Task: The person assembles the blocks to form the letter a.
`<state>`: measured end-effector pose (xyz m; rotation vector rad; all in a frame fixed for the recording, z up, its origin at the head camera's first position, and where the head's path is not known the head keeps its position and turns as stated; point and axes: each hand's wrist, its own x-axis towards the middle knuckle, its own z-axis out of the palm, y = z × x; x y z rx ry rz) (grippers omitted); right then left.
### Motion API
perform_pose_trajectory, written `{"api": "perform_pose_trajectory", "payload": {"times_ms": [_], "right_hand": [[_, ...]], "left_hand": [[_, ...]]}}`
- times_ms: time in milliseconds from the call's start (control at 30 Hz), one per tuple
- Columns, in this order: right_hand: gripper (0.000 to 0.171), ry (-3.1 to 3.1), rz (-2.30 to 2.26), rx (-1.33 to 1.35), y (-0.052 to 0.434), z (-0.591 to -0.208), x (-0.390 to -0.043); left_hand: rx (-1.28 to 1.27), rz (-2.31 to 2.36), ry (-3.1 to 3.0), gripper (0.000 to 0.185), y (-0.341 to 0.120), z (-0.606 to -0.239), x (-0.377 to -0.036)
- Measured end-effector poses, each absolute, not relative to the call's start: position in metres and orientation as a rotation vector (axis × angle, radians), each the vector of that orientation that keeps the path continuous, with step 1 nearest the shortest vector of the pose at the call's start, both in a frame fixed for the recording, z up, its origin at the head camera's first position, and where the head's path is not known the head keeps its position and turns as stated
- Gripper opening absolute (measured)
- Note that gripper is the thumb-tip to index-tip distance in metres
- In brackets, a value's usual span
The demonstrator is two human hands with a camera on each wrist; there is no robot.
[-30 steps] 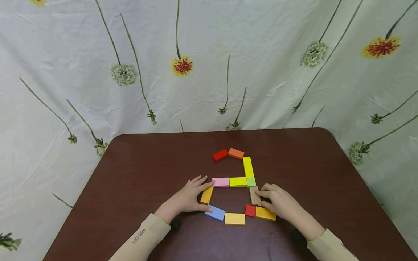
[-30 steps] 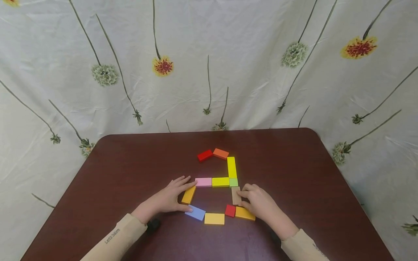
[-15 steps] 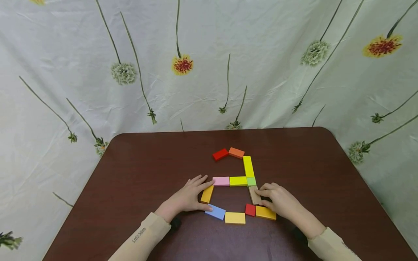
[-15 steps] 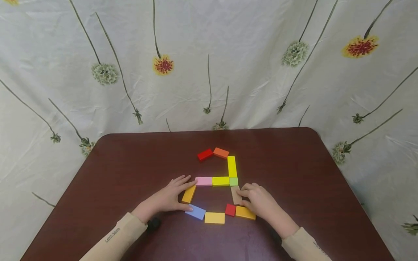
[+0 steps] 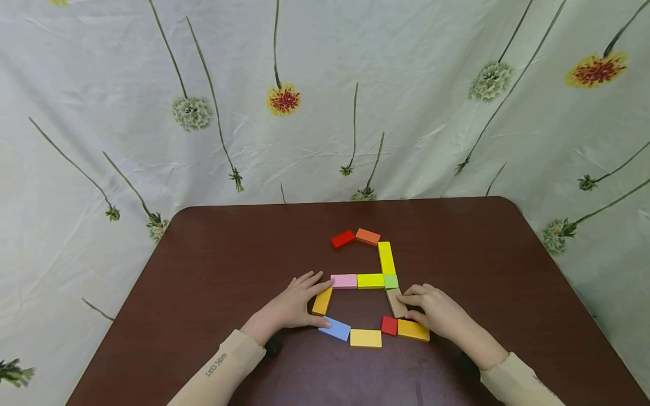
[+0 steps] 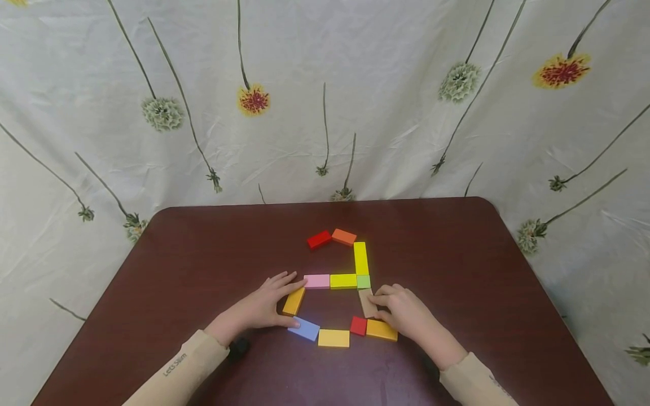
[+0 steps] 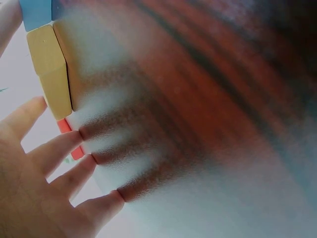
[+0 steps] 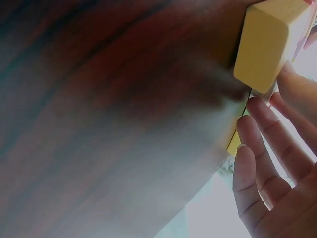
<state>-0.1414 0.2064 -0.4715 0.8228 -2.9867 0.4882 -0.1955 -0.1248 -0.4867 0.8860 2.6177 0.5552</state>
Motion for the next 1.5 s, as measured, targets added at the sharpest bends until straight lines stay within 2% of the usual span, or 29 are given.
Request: {"api": "perform_pose_trajectory", "payload": {"times_ms": [467,800,1167,1500], "right_hand": [[0.036,-2.971,0.511,0.829,0.206,-0.470,-0.140],[0.029,-2.923,0.535,0.637,0.200,-0.471,-0.157],[0.037,-2.972,0.556,0.561,0.189,-0.468,-0.187],[0.057,-3.131,0.606,0.525,0.189,-0.466,-0.209]], "left_hand": [[0.887,0.552,2.622,0.090,-0.125,-0.488,-0.196],[0.895,0.562,2.623,0.088,-0.125,-0.485,-0.195],[0.913,0.571,2.612,0.089,-0.125,-0.485,-0.194],[0.905,0.570,2.615,0.089,-0.125,-0.485,-0.194]]}}
